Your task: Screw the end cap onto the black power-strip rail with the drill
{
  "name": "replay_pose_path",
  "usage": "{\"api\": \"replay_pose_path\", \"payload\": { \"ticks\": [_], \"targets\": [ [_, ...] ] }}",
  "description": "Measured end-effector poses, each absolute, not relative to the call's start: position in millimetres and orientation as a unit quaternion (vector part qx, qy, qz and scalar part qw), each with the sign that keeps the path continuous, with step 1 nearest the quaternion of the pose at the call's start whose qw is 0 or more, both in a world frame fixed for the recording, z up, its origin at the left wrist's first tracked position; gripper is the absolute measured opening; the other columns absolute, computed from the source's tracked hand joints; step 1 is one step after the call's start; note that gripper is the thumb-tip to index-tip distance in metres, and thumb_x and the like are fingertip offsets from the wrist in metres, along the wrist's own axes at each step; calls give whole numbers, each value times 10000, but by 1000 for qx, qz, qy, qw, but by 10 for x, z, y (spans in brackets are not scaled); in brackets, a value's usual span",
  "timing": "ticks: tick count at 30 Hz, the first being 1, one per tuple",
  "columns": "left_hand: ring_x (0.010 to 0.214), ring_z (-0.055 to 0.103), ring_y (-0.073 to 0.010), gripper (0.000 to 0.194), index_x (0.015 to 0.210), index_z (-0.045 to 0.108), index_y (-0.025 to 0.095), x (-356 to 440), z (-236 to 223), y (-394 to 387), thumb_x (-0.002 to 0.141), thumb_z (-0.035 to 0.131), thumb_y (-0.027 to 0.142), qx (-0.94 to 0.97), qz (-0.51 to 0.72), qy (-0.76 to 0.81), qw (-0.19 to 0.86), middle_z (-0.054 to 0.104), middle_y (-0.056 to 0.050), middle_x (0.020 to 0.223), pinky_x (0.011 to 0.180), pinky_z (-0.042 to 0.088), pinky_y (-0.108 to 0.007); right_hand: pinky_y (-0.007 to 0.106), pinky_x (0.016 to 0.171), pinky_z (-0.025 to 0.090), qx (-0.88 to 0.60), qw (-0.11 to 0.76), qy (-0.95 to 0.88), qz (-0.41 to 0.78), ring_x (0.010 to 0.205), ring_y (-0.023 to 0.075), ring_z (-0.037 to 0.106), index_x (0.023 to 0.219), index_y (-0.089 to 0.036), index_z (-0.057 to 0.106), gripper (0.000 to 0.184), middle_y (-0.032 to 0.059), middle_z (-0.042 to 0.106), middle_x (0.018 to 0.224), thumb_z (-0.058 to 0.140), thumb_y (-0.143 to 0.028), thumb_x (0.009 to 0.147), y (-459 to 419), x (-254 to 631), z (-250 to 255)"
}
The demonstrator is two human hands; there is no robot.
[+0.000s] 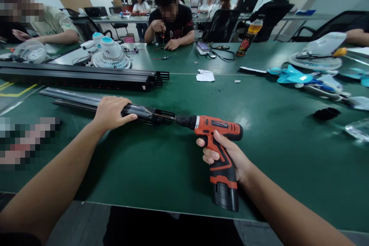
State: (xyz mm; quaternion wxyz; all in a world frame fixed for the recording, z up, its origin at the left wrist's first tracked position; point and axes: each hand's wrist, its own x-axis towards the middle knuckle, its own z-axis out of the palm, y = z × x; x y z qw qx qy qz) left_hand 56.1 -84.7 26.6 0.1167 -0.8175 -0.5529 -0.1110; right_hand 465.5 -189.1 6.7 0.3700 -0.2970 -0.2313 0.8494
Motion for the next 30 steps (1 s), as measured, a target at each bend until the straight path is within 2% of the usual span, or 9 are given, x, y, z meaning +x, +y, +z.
{"api": "replay_pose_path", "payload": {
  "ticks": [5, 13, 17, 30],
  "targets": [
    [984, 651, -352, 682, 1082, 692, 215, 576, 282, -858, 896, 415, 810, -818, -113, -553, 112, 754, -118, 1040, 982, 404, -517, 170, 513, 452, -285, 369, -242, 851, 516, 69, 290, 957, -169, 707, 351, -28, 540, 682, 806, -498, 881, -1887, 4665, 35],
    [999, 656, -362, 700, 1099, 698, 214, 584, 297, -858, 897, 403, 815, -816, -108, -557, 108, 757, -122, 1047, 988, 403, -522, 150, 506, 441, -283, 332, -217, 873, 525, 82, 292, 957, -133, 722, 420, -67, 362, 545, 815, -530, 857, -1858, 4701, 25],
    [1000, 655, -362, 711, 1103, 701, 208, 586, 301, -860, 901, 390, 815, -815, -105, -559, 110, 755, -125, 1052, 995, 403, -525, 149, 497, 436, -289, 341, -212, 869, 527, 78, 262, 943, -124, 729, 408, -64, 378, 558, 833, -505, 842, -1865, 4692, 37],
    [990, 648, -362, 662, 1110, 715, 228, 573, 278, -855, 890, 446, 791, -816, -122, -556, 103, 753, -119, 1026, 995, 404, -539, 175, 517, 451, -299, 356, -239, 852, 514, 81, 325, 930, -165, 712, 387, -60, 425, 572, 819, -530, 860, -1884, 4676, 39]
  ]
}}
